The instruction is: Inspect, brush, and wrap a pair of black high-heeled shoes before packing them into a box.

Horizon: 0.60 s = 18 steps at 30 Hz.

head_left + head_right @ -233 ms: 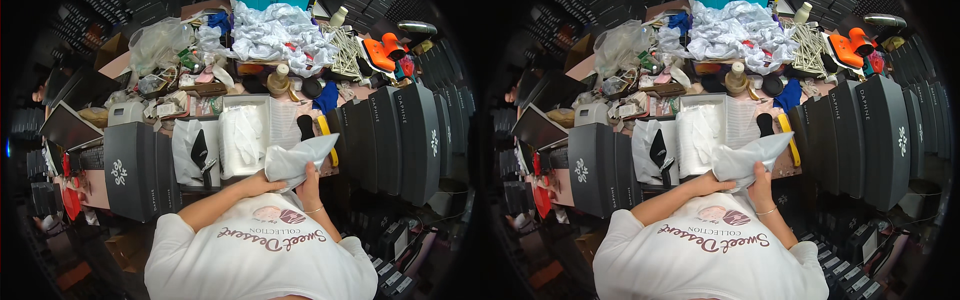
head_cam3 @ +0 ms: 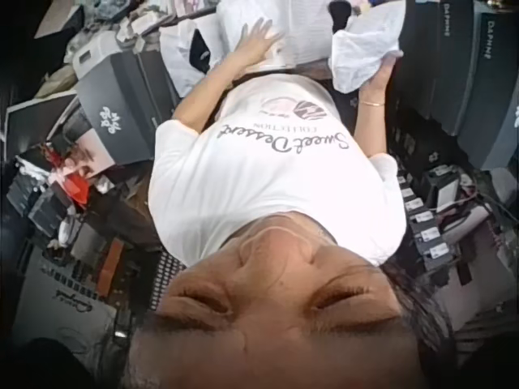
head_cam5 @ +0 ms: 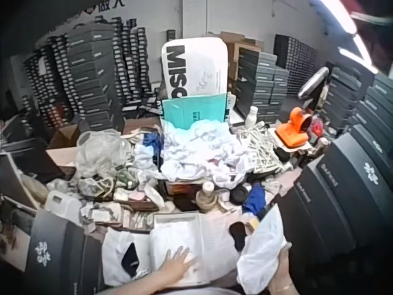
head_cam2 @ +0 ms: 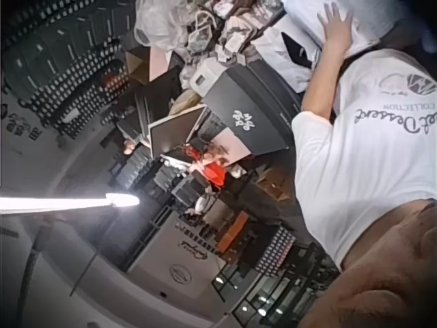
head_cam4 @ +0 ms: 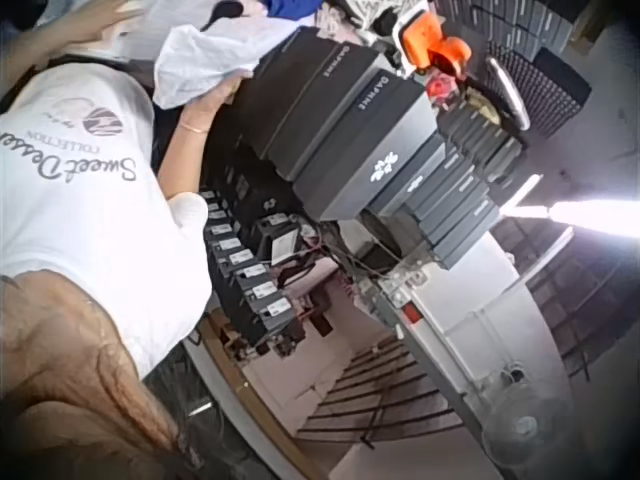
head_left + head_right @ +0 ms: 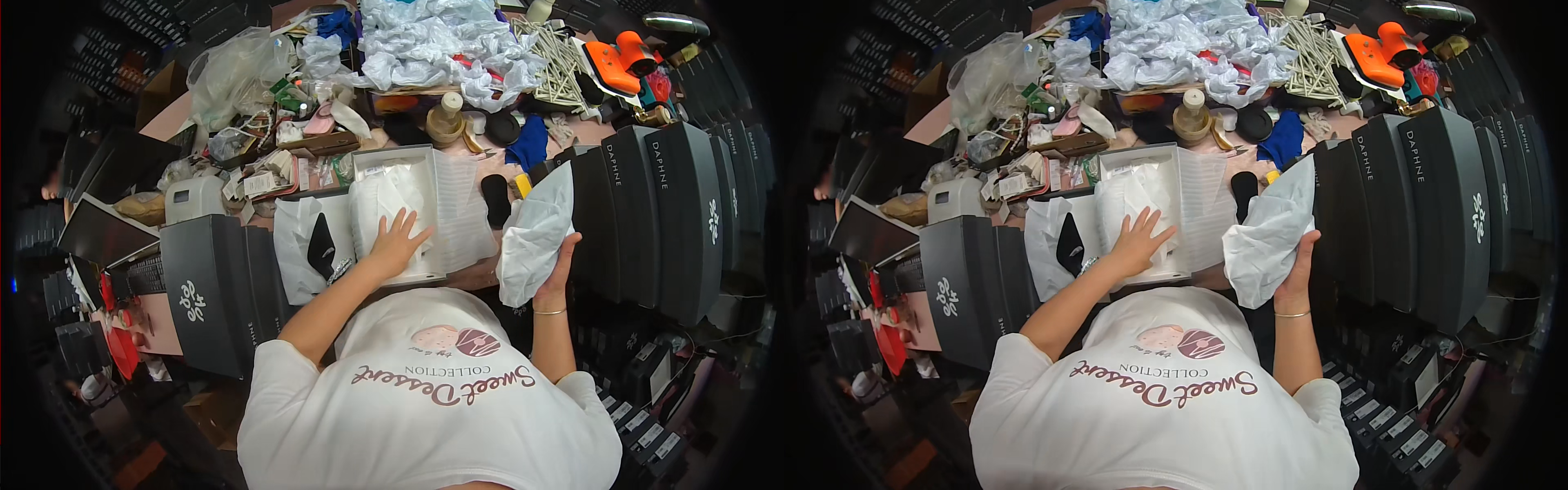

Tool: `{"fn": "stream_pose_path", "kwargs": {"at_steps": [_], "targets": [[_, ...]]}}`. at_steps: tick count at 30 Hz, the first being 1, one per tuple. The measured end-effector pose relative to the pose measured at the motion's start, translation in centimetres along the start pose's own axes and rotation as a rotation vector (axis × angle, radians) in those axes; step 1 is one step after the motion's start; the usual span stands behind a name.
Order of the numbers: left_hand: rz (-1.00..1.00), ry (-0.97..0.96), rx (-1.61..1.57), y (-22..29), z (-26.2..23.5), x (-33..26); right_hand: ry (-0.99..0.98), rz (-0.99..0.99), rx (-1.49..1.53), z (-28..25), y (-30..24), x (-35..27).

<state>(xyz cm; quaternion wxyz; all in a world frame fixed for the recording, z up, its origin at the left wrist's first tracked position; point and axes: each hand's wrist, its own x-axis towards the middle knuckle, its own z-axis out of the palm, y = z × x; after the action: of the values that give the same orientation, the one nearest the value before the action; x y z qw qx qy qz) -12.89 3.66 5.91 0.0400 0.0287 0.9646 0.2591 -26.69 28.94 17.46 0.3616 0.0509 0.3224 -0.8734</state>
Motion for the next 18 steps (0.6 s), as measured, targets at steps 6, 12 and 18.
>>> {"fn": "stream_pose_path", "kwargs": {"at_steps": [6, 12, 18], "targets": [[-0.394, 0.518, -0.674, -3.9, -5.5, 2.4, -0.035, 0.052, -0.600, 3.1, 1.4, 3.5], [-0.215, 1.182, -0.909, -3.5, -16.9, -5.9, -0.254, 0.453, -0.970, 3.8, 13.8, 9.0], [-0.415, 1.248, -1.089, 0.1, -13.1, -12.8, -0.639, 0.286, -2.011, -1.1, 22.0, 9.9]]}}
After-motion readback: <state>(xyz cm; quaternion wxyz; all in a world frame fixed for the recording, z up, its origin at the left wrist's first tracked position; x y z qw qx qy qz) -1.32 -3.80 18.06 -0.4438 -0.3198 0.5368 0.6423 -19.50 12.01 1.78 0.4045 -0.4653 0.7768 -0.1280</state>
